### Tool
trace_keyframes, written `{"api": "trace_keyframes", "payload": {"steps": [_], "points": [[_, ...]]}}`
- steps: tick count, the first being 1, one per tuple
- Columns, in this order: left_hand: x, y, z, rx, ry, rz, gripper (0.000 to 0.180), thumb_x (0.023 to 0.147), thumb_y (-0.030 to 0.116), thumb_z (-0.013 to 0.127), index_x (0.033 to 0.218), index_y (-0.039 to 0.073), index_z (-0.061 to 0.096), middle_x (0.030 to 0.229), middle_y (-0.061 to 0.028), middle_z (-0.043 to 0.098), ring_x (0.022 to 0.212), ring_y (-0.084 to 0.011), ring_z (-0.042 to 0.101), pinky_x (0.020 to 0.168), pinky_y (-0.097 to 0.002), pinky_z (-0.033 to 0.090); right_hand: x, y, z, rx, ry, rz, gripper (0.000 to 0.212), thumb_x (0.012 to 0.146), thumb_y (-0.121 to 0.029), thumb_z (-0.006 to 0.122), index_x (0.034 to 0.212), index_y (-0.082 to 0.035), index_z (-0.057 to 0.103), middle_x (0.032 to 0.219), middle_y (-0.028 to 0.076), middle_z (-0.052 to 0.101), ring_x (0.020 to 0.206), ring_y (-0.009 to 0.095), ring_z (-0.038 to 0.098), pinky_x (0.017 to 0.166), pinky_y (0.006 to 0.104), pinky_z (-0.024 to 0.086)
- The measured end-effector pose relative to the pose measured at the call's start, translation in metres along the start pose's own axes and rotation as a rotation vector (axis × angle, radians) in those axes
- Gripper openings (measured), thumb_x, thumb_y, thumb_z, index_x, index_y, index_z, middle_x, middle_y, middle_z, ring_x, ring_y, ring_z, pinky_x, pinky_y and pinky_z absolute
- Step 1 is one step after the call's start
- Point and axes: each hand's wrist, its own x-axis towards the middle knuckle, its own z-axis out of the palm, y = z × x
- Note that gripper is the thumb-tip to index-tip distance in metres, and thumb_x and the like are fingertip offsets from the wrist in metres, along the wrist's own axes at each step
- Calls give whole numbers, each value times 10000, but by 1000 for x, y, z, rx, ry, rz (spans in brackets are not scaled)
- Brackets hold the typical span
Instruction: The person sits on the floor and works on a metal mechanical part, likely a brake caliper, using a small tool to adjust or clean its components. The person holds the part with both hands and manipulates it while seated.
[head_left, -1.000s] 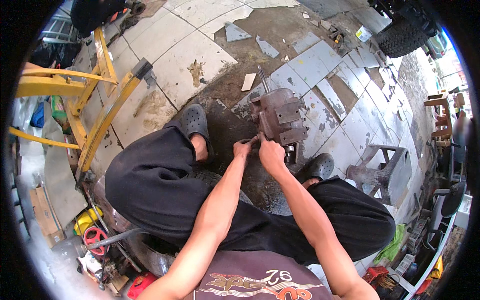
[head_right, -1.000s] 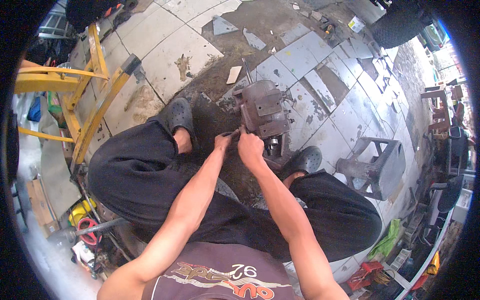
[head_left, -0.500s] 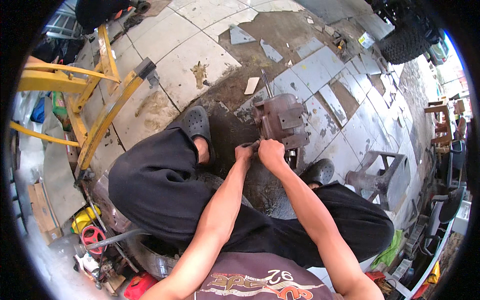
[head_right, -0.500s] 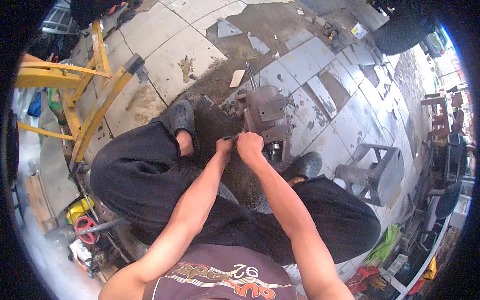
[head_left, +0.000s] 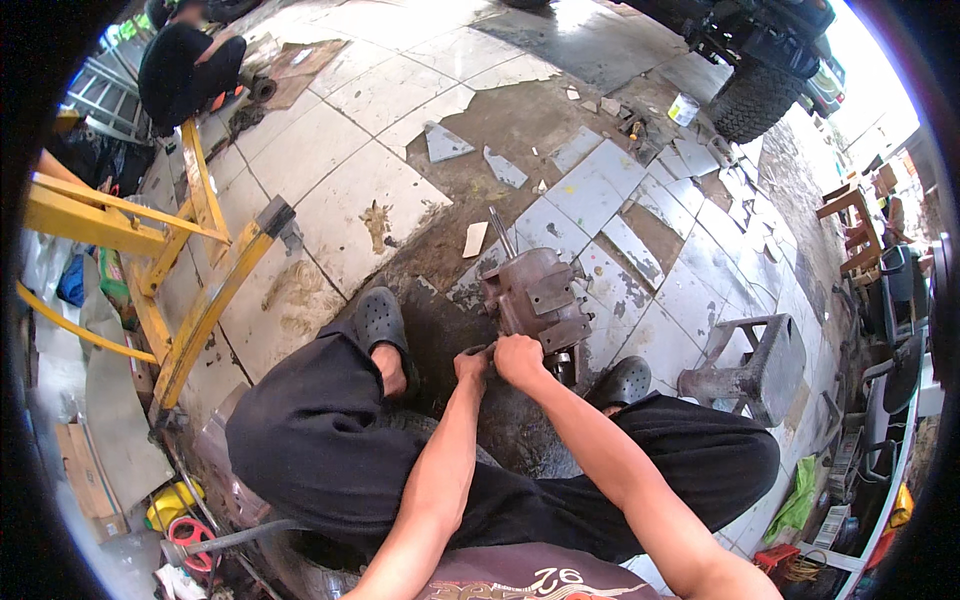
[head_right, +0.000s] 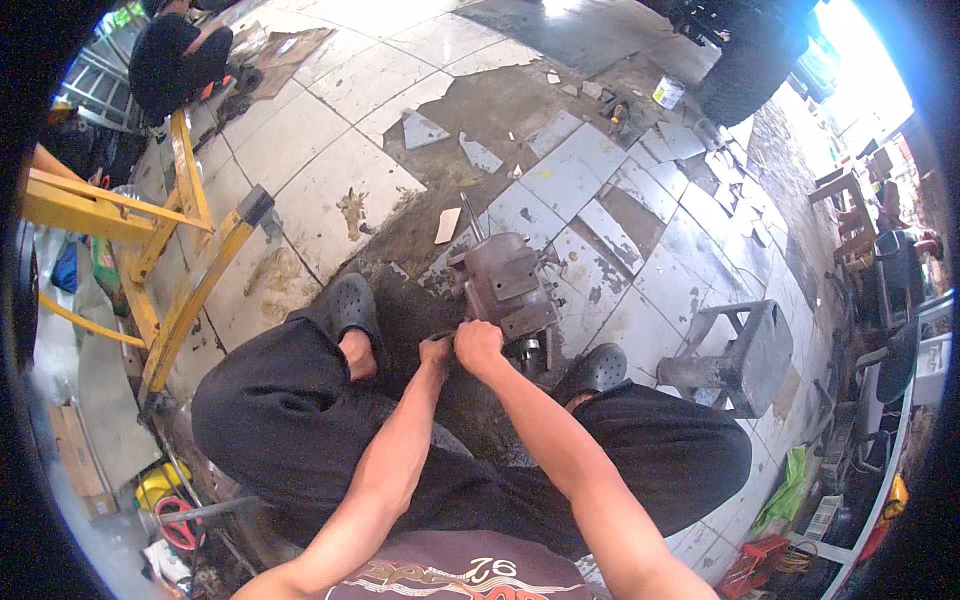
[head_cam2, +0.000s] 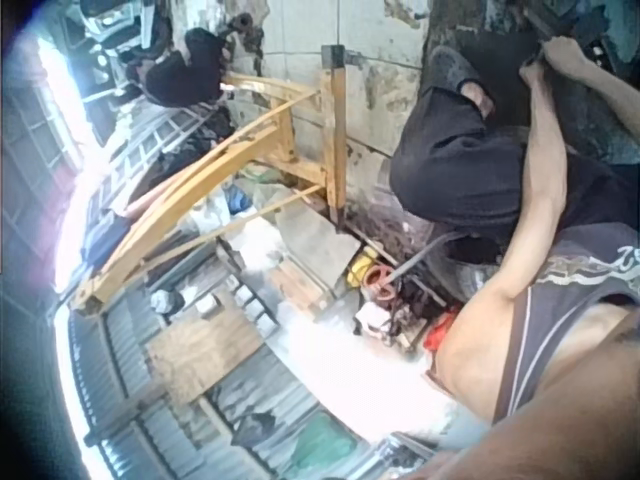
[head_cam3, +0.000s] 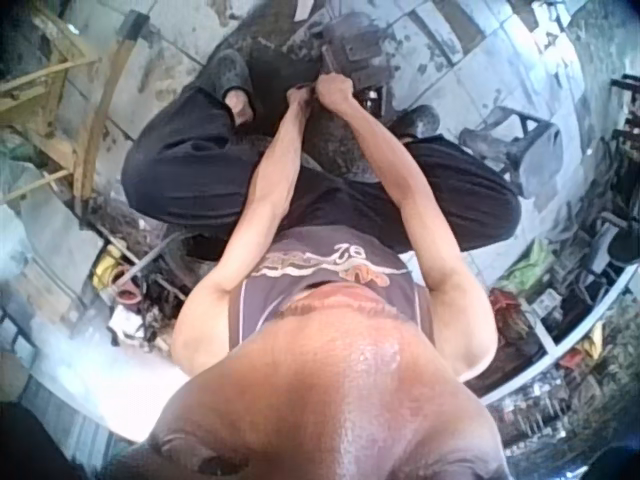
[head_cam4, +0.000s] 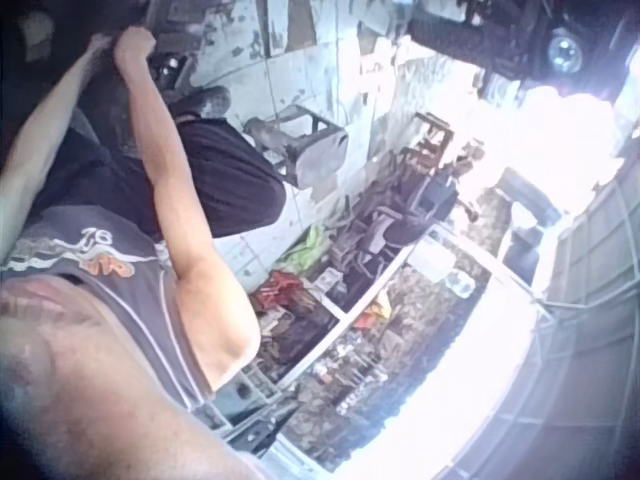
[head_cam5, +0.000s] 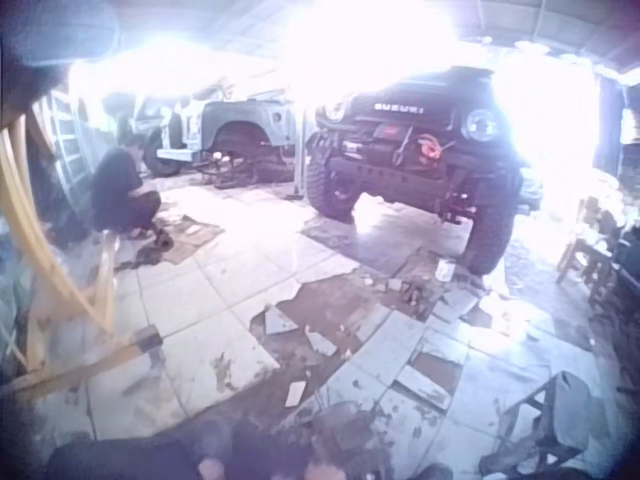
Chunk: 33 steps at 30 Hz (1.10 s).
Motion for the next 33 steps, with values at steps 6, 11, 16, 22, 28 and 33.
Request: {"api": "trace_keyframes", "payload": {"steps": [6,11,16,22,28,33], "points": [[12,-20,7,-94,-48,42,496,666,380,883,990,30,748,946,-108,739,846,-242,691,767,-369,524,-19,13,8,19,124,-42,390,875,-165,526,1231,-29,611,808,176,719,727,327,722,645,438,586],[-7,-5,11,273,73,42,542,684,494,834,985,50,755,1000,-127,734,908,-288,698,815,-395,527,-34,11,34,-5,209,-6,579,853,-129,521,1414,-10,437,732,180,699,648,312,708,580,436,572],[0,-17,4,144,127,-9,536,698,502,823,981,52,755,1004,-128,733,951,-294,690,846,-400,522,-39,3,32,9,173,-28,618,850,-131,533,1447,-40,405,673,162,683,604,314,694,540,426,560],[-22,-3,18,172,95,1,534,708,489,822,992,43,748,999,-132,732,942,-290,689,848,-392,517,-27,23,41,44,294,-32,658,848,-136,533,1478,-62,362,640,190,670,570,317,690,507,450,554],[-25,5,8,168,-7,-54,542,700,491,831,972,29,751,941,-136,737,881,-268,697,798,-383,520,-32,19,29,-15,177,-14,644,852,-122,531,1473,-66,370,678,183,682,596,325,692,520,436,553],[-14,5,-6,236,72,-27,543,681,476,852,957,19,752,933,-137,737,874,-255,698,786,-376,519,-33,4,32,-28,176,-29,616,863,-147,534,1456,-62,391,672,165,683,602,321,694,528,436,557]]}}
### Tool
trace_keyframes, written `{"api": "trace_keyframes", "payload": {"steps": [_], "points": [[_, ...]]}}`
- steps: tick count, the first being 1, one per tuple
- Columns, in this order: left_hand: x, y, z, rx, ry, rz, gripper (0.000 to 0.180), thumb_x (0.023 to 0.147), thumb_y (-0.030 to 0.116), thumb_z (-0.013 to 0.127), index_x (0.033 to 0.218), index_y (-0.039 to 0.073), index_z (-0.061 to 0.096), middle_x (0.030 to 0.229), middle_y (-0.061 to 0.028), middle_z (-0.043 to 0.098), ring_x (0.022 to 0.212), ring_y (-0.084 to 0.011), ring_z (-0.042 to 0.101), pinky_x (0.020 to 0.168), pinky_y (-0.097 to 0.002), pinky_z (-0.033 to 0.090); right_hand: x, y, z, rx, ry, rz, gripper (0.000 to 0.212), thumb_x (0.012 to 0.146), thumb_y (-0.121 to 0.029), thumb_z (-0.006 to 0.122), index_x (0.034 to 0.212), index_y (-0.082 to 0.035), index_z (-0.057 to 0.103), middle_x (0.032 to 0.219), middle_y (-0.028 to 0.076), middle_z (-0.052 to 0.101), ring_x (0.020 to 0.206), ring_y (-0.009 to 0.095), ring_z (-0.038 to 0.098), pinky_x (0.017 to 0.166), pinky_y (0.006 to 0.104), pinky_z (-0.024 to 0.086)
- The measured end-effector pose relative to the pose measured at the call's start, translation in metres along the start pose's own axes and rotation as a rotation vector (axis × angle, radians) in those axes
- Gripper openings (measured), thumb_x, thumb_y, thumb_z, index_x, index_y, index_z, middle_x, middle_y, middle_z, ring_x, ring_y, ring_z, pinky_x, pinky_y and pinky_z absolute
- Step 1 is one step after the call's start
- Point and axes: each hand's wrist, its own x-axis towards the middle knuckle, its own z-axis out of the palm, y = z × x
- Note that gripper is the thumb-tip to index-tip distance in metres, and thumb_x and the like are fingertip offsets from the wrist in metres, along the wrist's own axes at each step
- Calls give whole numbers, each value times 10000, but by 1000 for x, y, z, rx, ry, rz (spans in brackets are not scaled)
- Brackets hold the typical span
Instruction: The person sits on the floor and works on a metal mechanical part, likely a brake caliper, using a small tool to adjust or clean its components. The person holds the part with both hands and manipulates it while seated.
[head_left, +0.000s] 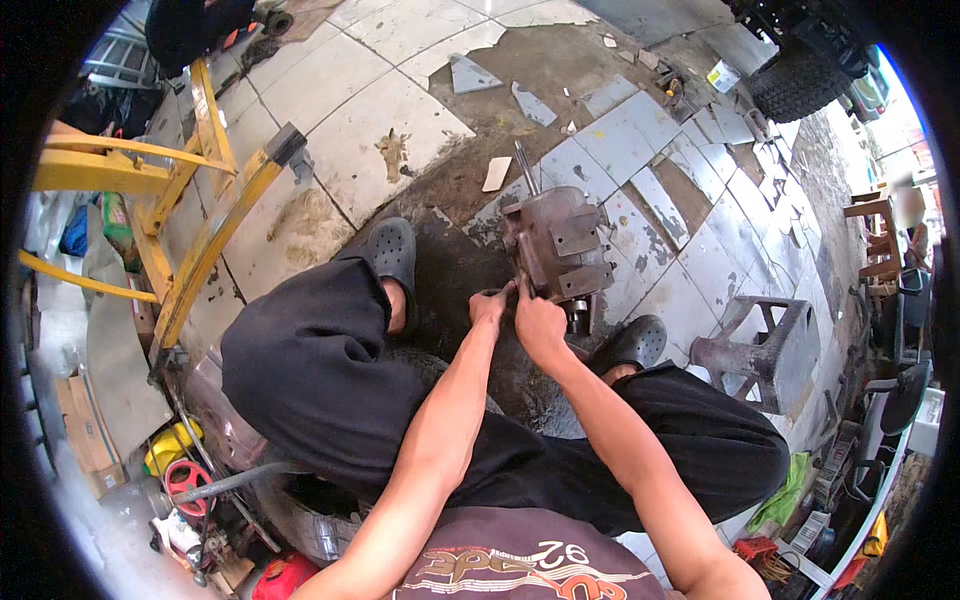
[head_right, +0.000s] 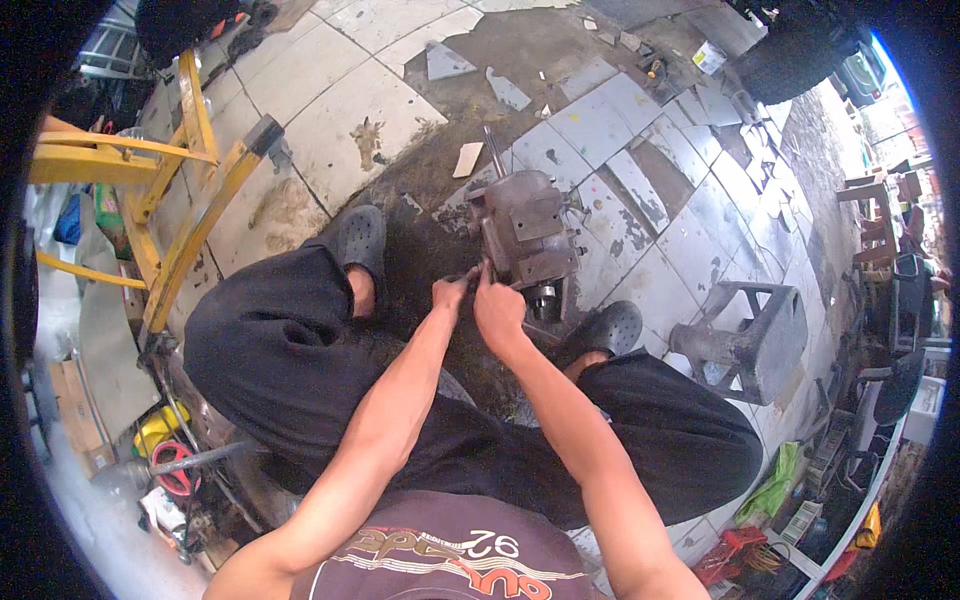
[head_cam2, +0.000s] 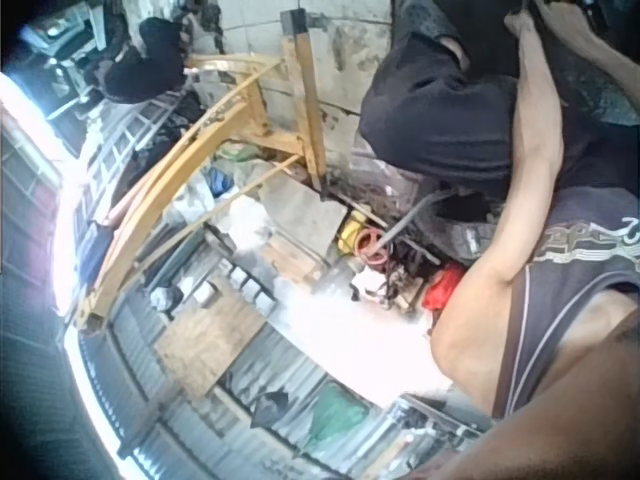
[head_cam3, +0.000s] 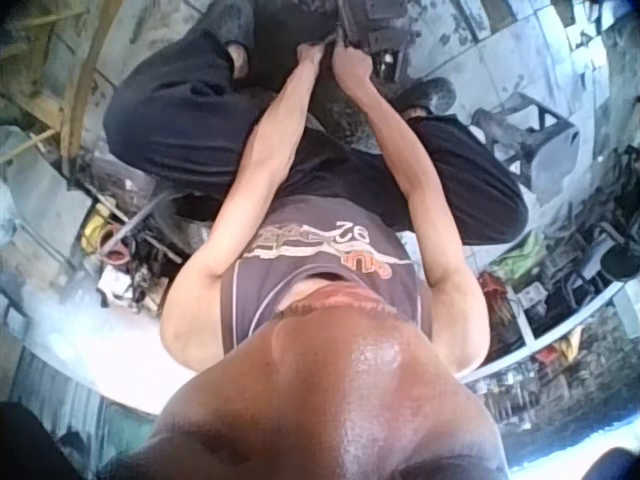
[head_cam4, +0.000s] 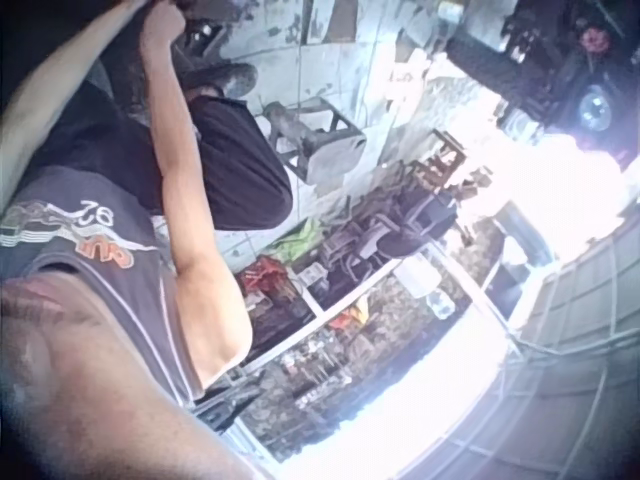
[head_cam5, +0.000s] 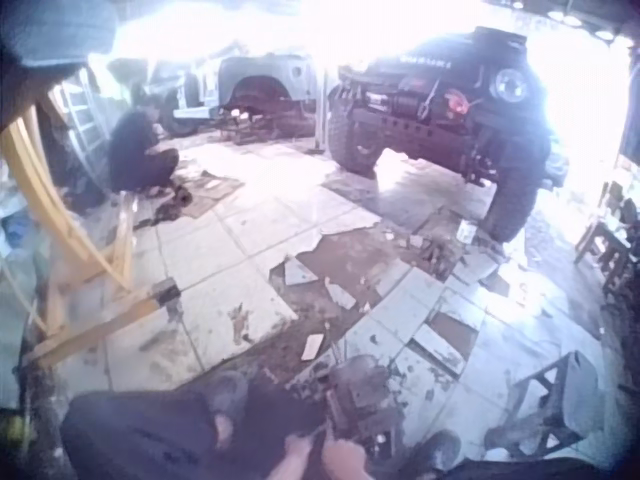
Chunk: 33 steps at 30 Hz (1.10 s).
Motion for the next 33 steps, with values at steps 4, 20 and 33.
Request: {"api": "trace_keyframes", "payload": {"steps": [4,20,33], "points": [[-16,18,7,-12,-100,-4,550,669,475,860,955,17,753,953,-142,734,890,-255,695,807,-381,523,21,21,5,7,-12,36,595,877,-156,520,1454,-68,405,727,165,701,641,314,706,550,431,564],[-13,15,3,-5,-47,-103,559,650,523,859,906,37,754,1021,-135,725,932,-281,685,819,-391,531,11,11,3,142,120,41,641,850,-109,522,1472,-66,373,700,209,678,639,357,695,570,462,566],[-22,-8,13,-16,137,-37,566,801,535,705,1018,13,727,1077,-215,692,1032,-348,654,913,-423,478,-43,32,-47,391,-216,277,424,873,-188,522,1280,-70,549,933,270,679,905,429,666,806,526,521]]}}
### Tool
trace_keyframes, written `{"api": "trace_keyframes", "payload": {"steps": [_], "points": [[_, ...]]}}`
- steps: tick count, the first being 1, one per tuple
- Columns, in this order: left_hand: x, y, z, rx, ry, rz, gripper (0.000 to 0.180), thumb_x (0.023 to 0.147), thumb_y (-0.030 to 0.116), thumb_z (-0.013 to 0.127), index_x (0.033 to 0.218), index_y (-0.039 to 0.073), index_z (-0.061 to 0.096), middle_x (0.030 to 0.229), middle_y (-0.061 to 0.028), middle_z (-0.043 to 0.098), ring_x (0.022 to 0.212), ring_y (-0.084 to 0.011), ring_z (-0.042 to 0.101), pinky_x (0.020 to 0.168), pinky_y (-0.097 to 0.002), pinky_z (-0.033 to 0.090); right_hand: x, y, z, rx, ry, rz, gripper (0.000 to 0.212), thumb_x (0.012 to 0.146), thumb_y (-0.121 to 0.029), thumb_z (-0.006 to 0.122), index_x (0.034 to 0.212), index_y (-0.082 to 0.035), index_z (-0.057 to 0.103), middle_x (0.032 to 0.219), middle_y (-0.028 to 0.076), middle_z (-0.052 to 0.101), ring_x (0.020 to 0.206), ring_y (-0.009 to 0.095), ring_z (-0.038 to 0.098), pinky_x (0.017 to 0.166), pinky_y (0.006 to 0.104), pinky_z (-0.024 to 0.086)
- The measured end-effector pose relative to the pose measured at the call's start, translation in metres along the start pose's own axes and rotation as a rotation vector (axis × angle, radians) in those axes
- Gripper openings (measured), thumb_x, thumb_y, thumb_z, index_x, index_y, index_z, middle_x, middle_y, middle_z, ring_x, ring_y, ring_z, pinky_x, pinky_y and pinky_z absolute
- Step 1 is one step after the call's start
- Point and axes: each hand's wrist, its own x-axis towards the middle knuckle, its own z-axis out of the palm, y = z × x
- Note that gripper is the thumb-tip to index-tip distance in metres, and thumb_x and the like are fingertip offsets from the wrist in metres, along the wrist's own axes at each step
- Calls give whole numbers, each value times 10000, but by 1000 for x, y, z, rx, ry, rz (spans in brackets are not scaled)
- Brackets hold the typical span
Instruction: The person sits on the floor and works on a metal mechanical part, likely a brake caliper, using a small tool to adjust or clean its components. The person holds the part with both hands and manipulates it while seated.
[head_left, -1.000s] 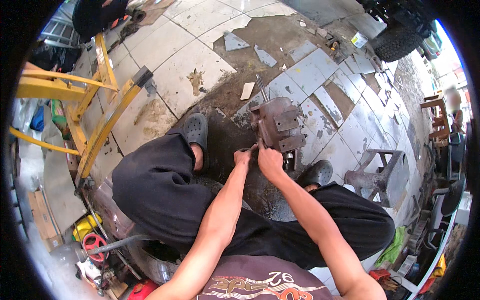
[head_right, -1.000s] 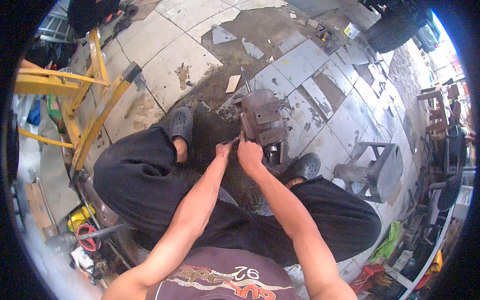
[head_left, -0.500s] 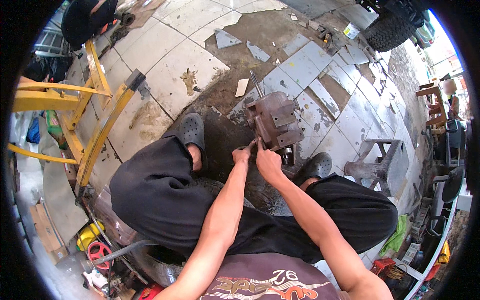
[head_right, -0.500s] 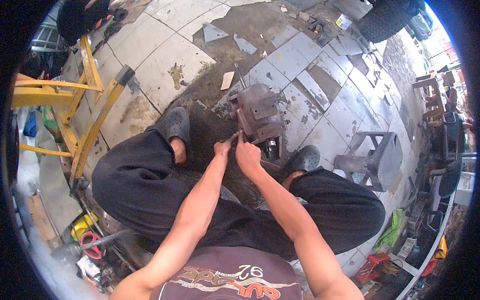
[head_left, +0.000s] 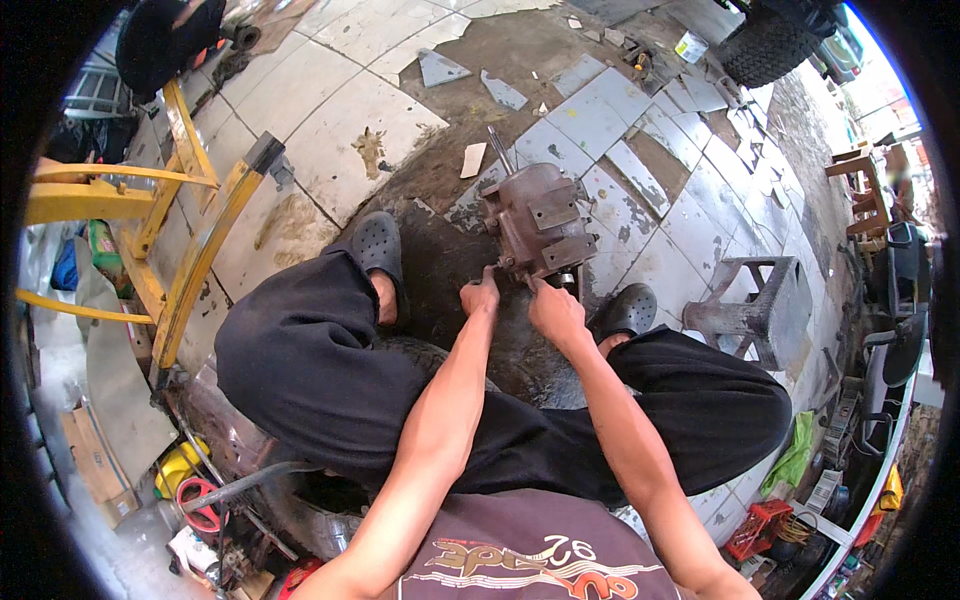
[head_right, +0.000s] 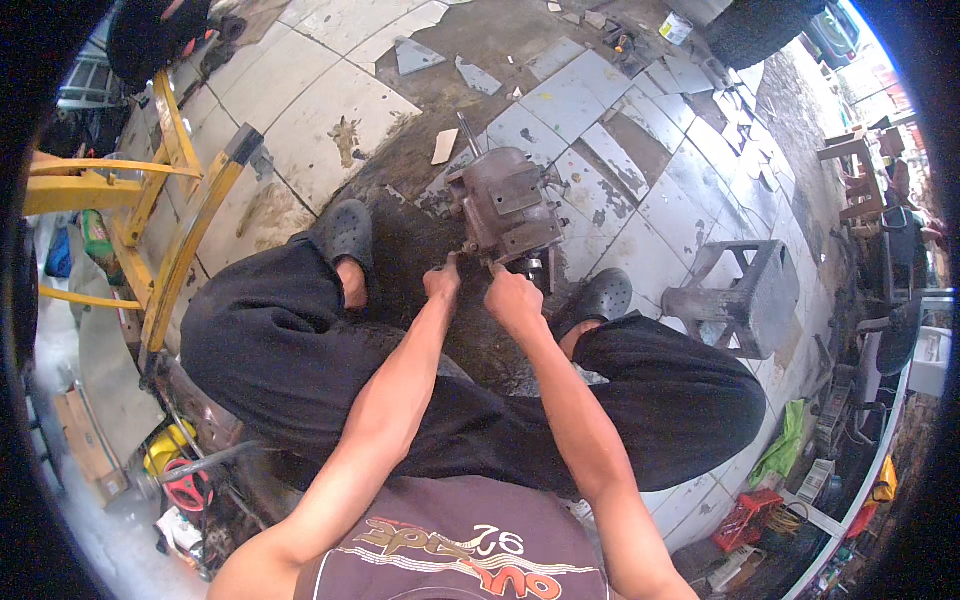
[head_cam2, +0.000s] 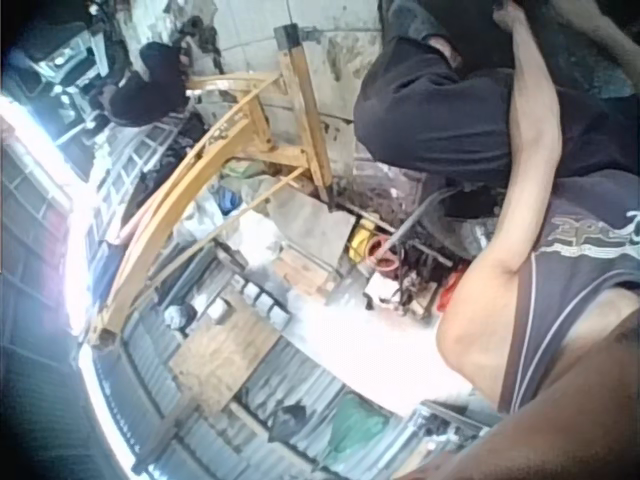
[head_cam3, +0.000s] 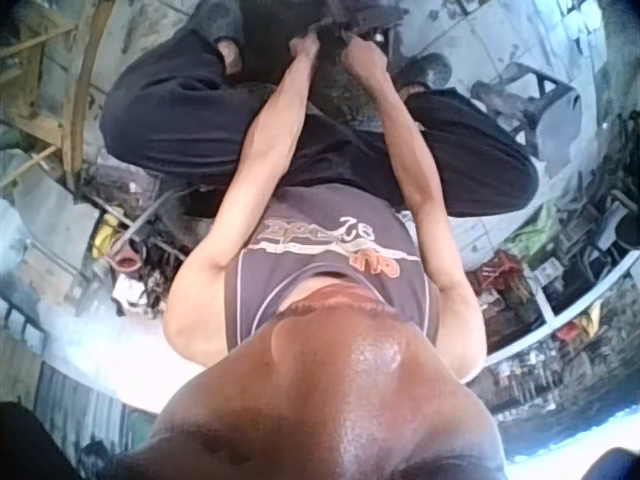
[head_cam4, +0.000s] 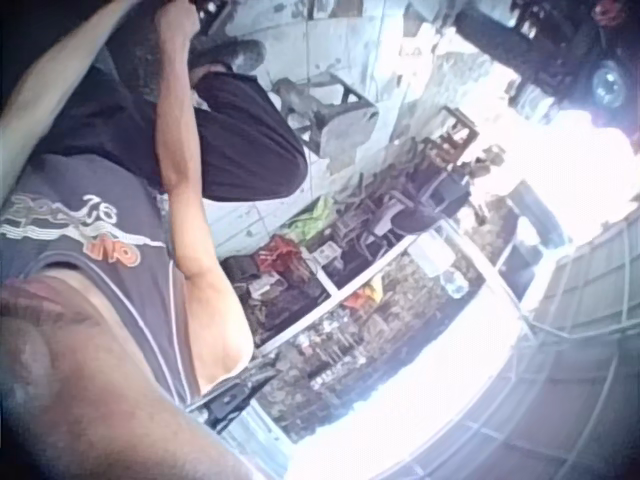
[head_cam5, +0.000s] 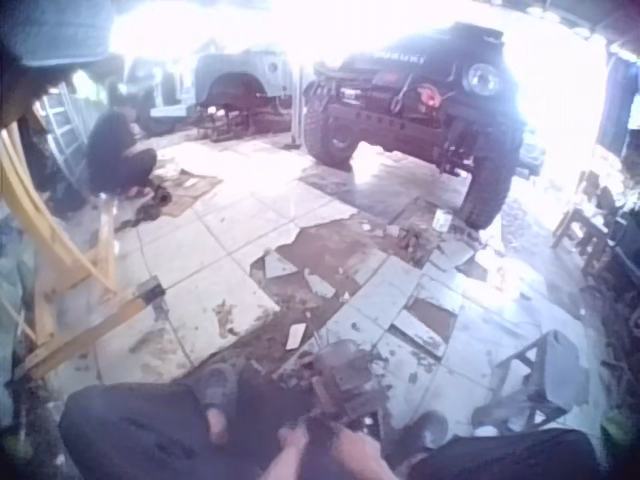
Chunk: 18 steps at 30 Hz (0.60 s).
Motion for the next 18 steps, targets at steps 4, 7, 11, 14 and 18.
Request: {"api": "trace_keyframes", "payload": {"steps": [4,7,11,14,18], "points": [[-3,-10,0,10,-44,55,622,837,561,627,1029,-24,712,1073,-235,687,1043,-368,647,917,-425,468,-5,4,16,110,135,-2,413,867,-183,548,1240,-20,479,873,284,671,861,456,652,770,554,506],[-54,13,-6,-35,-152,161,567,813,481,676,1014,-48,711,1013,-209,709,975,-323,674,868,-390,491,-6,15,26,176,226,-28,389,855,-175,579,1186,-7,462,826,283,665,823,460,650,739,553,506],[-53,15,-16,-200,-326,237,384,759,291,782,1005,1,734,955,-127,731,840,-207,682,770,-333,510,-5,14,36,179,227,-170,391,859,-231,616,1189,-41,526,827,266,668,818,432,658,724,528,514],[-35,13,-23,-165,-224,272,344,787,270,763,1024,21,740,939,-119,732,822,-205,678,763,-334,511,-3,9,17,180,213,-288,320,853,-272,636,1112,-85,630,867,223,684,843,413,659,735,504,518],[-35,24,-29,-85,-91,419,389,807,246,757,1116,14,709,1074,-131,721,956,-245,691,847,-355,502,30,13,-26,264,638,-175,296,898,-337,607,993,-60,648,830,224,672,813,425,651,744,515,515]]}}
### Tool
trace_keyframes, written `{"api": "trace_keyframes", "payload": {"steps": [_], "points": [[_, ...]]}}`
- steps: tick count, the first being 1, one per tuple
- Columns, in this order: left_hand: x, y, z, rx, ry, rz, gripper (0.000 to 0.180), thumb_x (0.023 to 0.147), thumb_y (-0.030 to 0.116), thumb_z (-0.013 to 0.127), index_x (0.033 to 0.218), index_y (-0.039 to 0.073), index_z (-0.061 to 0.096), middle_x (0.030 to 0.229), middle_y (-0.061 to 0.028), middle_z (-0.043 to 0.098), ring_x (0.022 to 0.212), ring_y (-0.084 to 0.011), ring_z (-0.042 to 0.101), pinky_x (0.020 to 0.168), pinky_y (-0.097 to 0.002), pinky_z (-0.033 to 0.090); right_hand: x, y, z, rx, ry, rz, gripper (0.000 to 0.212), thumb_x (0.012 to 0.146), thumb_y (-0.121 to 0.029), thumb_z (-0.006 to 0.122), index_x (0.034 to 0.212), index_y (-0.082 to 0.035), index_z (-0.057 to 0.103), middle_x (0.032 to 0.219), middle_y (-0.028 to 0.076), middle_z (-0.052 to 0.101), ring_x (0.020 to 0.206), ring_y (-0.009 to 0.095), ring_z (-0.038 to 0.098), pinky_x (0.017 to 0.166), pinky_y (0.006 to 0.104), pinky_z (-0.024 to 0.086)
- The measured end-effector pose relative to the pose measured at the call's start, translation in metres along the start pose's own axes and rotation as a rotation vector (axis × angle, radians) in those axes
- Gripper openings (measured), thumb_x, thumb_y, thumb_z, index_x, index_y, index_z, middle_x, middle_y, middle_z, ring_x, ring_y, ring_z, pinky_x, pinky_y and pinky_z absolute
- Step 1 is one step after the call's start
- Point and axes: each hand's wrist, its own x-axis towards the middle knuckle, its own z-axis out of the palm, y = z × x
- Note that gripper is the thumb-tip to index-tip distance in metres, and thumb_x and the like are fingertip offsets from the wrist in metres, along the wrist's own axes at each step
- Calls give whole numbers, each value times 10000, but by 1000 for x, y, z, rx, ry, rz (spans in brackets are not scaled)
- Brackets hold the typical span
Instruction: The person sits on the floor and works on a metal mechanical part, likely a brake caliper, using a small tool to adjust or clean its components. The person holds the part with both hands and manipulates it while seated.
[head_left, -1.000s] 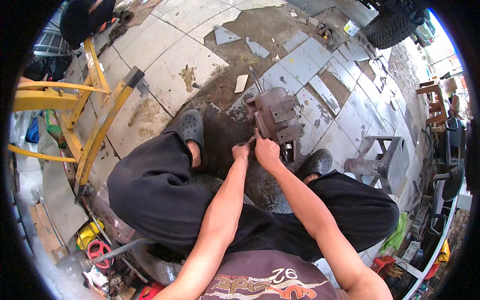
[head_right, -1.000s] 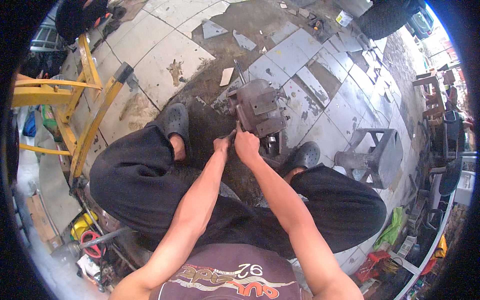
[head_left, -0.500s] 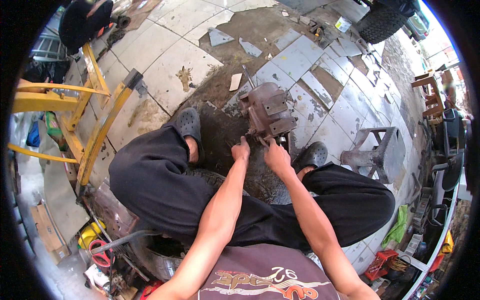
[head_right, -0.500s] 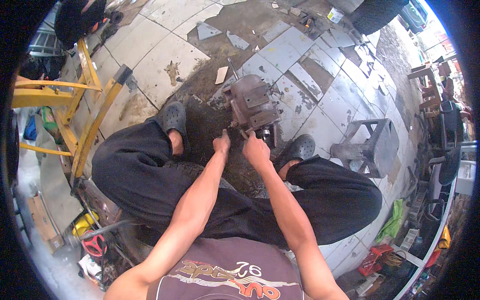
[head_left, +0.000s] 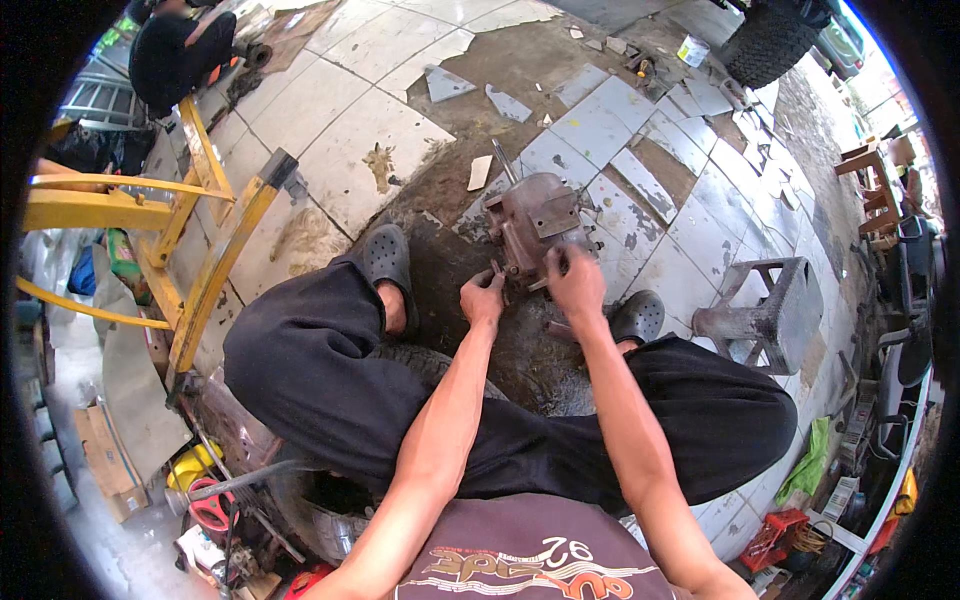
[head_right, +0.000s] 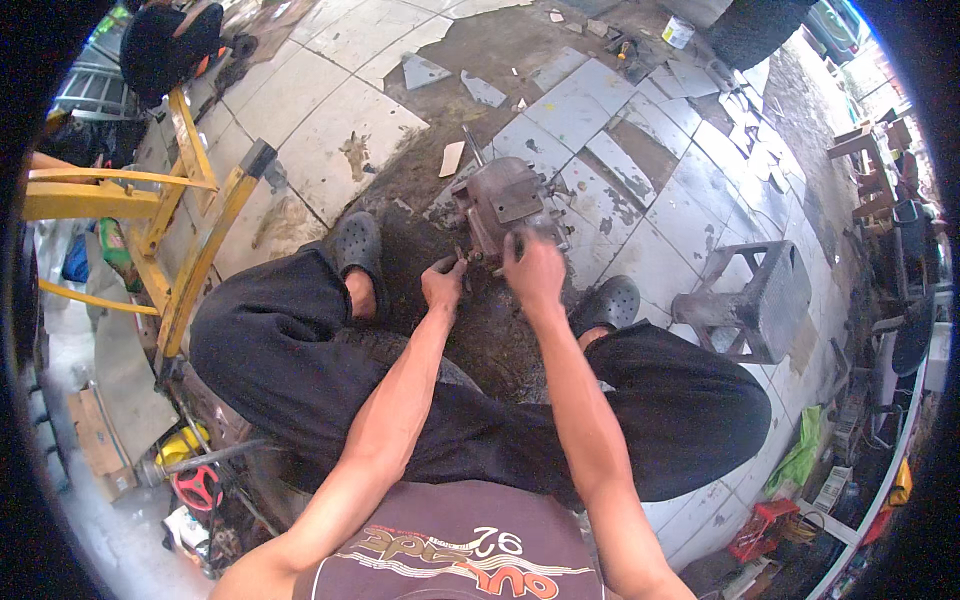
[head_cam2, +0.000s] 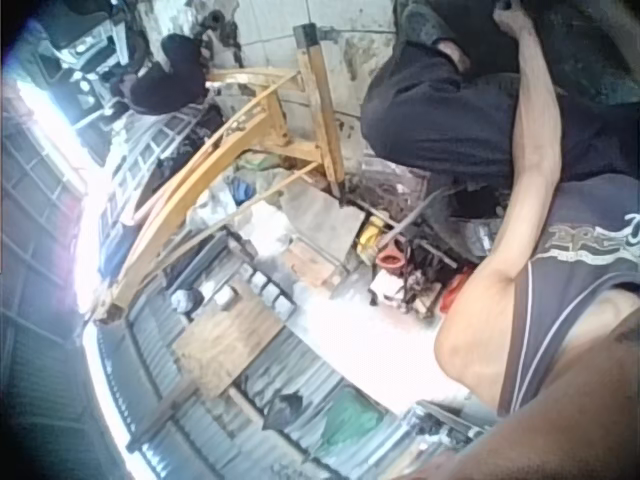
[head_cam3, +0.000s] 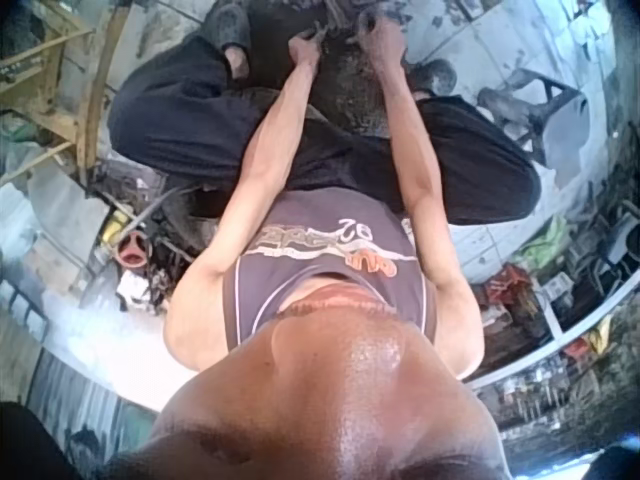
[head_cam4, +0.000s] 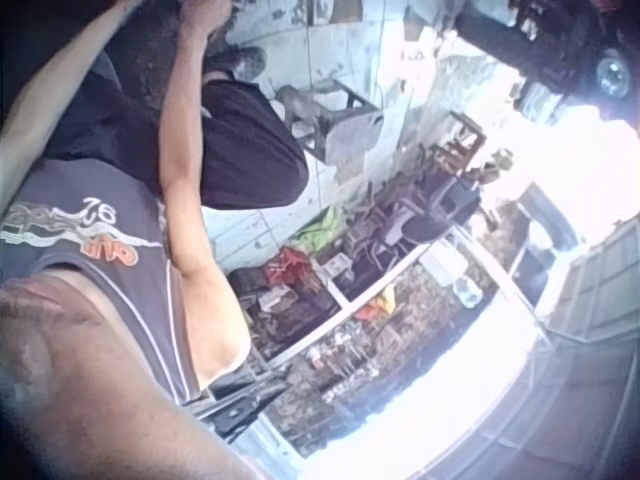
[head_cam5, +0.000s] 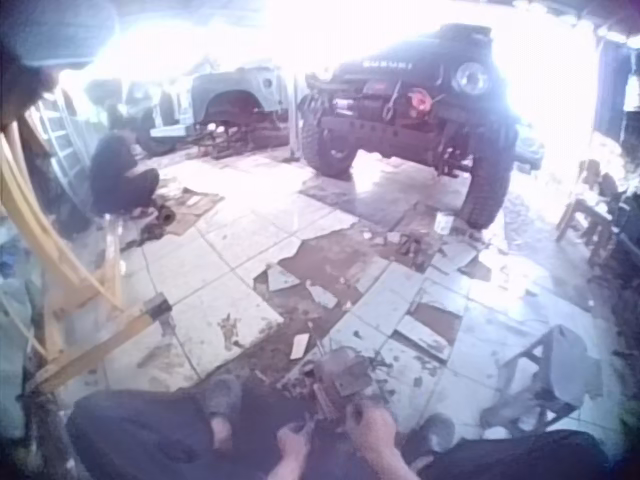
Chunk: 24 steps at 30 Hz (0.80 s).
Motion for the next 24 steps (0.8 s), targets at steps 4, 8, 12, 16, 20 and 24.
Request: {"api": "trace_keyframes", "payload": {"steps": [4,8,12,16,20,24], "points": [[-1,7,18,158,96,126,360,826,287,720,1096,50,719,1039,-160,716,979,-306,685,849,-393,517,43,25,14,-121,233,-26,413,927,-347,580,1217,-53,582,1159,217,613,1145,390,535,993,500,397],[-9,26,30,331,-22,126,360,848,229,660,1182,97,685,1063,-207,681,1012,-357,649,868,-433,510,44,48,43,-246,248,17,504,947,-408,531,1274,-25,540,1236,201,584,1192,374,505,1029,516,356],[-21,29,33,509,-72,272,444,826,141,629,1267,93,608,1010,-254,636,1021,-414,601,874,-491,492,43,44,45,-151,194,66,530,939,-429,532,1262,-9,548,1225,206,592,1159,375,532,997,506,387],[-32,34,38,475,-124,254,453,854,97,586,1301,37,540,1068,-284,608,1013,-460,589,862,-516,490,47,43,42,-107,185,94,525,929,-429,543,1234,-3,567,1189,210,609,1110,387,563,945,492,431],[-33,33,39,500,-144,336,473,899,115,528,1346,-20,457,1082,-289,596,1016,-469,595,858,-524,489,47,45,42,-106,214,69,514,925,-424,544,1217,-2,578,1159,211,619,1087,397,574,918,486,452],[4,41,35,636,-370,221,461,922,153,486,1346,-23,453,1114,-287,608,1039,-453,597,876,-520,483,48,45,42,-95,225,66,507,925,-421,545,1209,-3,585,1139,212,624,1064,399,581,909,489,457]]}}
